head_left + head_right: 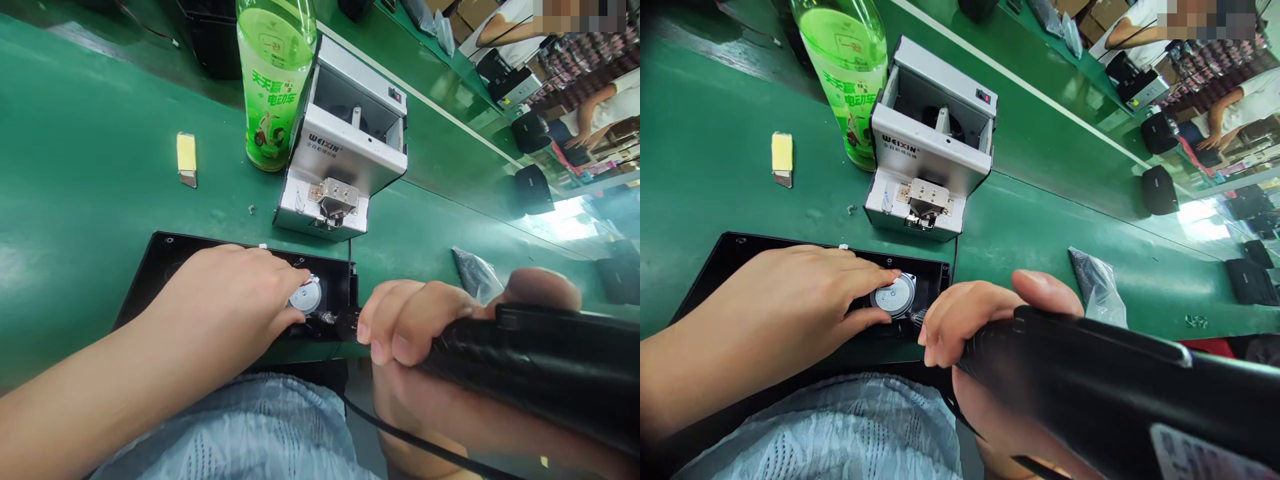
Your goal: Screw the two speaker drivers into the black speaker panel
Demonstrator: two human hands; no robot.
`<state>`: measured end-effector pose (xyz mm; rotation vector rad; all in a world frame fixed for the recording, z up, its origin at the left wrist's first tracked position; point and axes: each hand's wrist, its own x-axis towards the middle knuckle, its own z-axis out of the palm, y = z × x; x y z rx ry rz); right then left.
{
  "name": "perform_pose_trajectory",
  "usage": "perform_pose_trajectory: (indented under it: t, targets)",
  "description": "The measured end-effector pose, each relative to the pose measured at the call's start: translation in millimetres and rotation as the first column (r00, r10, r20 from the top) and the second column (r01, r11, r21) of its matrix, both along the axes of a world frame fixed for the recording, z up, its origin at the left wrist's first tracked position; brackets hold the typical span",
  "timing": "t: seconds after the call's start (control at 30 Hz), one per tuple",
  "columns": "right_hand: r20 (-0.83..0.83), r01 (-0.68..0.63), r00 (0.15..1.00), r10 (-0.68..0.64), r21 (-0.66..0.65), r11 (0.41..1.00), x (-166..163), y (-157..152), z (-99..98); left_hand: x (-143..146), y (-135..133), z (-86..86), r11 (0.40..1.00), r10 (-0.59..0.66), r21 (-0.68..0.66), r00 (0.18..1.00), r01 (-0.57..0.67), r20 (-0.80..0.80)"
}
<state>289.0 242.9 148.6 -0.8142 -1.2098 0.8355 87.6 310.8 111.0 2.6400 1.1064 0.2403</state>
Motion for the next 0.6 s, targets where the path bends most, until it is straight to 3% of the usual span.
perform_pose_trajectory:
  t: [0.1,0.23,0.37,0.6]
  targets:
    - [-0.024,-0.005,1.000,0.005,-0.006,1.000,-1.2,-7.7,0.6,-0.4,-3.5,-1.4,1.000,0.002,0.006,1.000,-0.002,-0.009]
    - [0.124,-0.117,0.985,0.120,-0.036,0.992,1.1,-13.8,5.1,1.4,-8.7,-0.4,1.000,0.006,-0.007,1.000,-0.006,-0.023]
    - [0.131,-0.123,0.984,0.124,-0.011,0.992,-5.3,-10.1,5.8,5.3,-10.1,8.7,0.993,0.006,-0.116,0.997,-0.016,-0.080]
    - [0.025,-0.081,0.997,0.078,0.141,0.987,-22.1,-6.8,-22.4,5.9,-12.0,17.1,0.963,0.024,-0.264,0.994,-0.051,-0.102]
